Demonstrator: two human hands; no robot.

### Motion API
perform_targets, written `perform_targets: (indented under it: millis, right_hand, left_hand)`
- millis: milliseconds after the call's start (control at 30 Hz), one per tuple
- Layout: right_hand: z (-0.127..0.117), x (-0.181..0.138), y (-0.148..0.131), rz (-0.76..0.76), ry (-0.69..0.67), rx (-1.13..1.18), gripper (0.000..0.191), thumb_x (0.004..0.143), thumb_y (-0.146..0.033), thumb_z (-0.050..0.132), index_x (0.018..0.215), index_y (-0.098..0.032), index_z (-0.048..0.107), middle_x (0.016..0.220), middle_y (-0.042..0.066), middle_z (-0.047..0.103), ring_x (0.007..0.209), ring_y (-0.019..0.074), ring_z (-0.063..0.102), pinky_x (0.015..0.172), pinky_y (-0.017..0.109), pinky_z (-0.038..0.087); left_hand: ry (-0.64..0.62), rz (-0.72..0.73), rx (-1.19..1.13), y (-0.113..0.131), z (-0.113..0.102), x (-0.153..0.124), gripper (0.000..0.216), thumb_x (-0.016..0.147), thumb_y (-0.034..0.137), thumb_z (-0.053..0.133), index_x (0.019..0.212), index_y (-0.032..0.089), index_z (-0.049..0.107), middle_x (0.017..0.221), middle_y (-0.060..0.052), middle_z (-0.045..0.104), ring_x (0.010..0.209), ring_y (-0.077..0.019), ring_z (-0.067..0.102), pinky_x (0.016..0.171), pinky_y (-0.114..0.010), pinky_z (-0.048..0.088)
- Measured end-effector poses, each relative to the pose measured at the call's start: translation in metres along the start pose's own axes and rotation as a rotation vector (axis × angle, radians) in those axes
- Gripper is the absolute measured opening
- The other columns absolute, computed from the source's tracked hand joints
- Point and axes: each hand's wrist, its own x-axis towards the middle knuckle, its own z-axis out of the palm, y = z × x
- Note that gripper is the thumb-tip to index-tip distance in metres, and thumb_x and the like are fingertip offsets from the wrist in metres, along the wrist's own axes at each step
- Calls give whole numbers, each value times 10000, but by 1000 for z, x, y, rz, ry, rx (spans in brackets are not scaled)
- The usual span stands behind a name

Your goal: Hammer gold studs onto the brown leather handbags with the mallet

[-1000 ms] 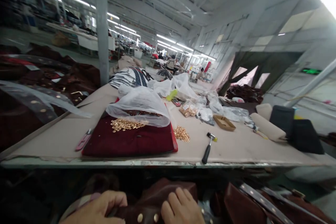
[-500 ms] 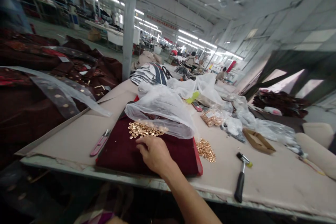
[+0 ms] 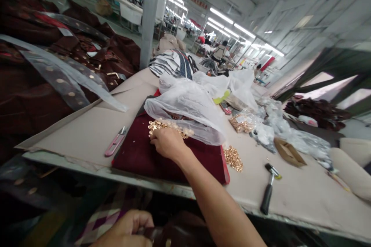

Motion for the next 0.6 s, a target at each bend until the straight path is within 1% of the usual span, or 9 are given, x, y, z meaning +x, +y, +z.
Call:
perform_targets:
  millis: [67,167,300,400,500,600]
  right_hand:
    - [-1,-20,0,19,-1,63,101,913,-175,677,953,-192,768,978,42,768,962,198,684,846,277,467]
    - [-5,-70,-5,41,-26,210,97,918,-156,673,946,-189,760,914,-9,766,834,127,690,760,209,471]
    - [-10,-151,-18,105,-113,438,93,852,-107,720,853,-192,756,775,-38,733,692,109,664,640,191,446]
    - [-3,-198,-24,126,-152,474,111,836,-77,724,839,-185,752,760,-29,704,676,107,643,636,193,442]
    - [11,-223,-27,86,-88,484,104,840,-68,723,830,-169,747,797,1,692,741,127,643,690,211,456]
    - [22,-233,-27,70,-15,488,114,832,-60,729,826,-172,746,796,6,687,758,136,637,703,220,458]
  left_hand:
    - [-20,-8,-32,4,4,-5,300,561,294,627,831,175,570,694,40,535,711,-155,478,628,-250,330]
    - [-70,25,-22,10,10,-11,274,554,342,633,754,166,573,664,40,512,684,-148,437,604,-246,305]
    - [-106,-49,-8,16,16,-18,301,524,308,620,782,154,591,667,39,518,664,-145,434,589,-250,299]
    - [-120,-16,33,18,23,-21,294,552,312,615,798,152,590,657,49,489,649,-131,401,583,-250,270]
    - [-92,28,112,18,32,-23,275,562,329,610,772,153,587,636,58,449,636,-123,360,573,-249,242]
    - [-74,17,140,18,39,-26,301,545,348,603,775,155,591,624,57,441,626,-126,358,560,-248,251]
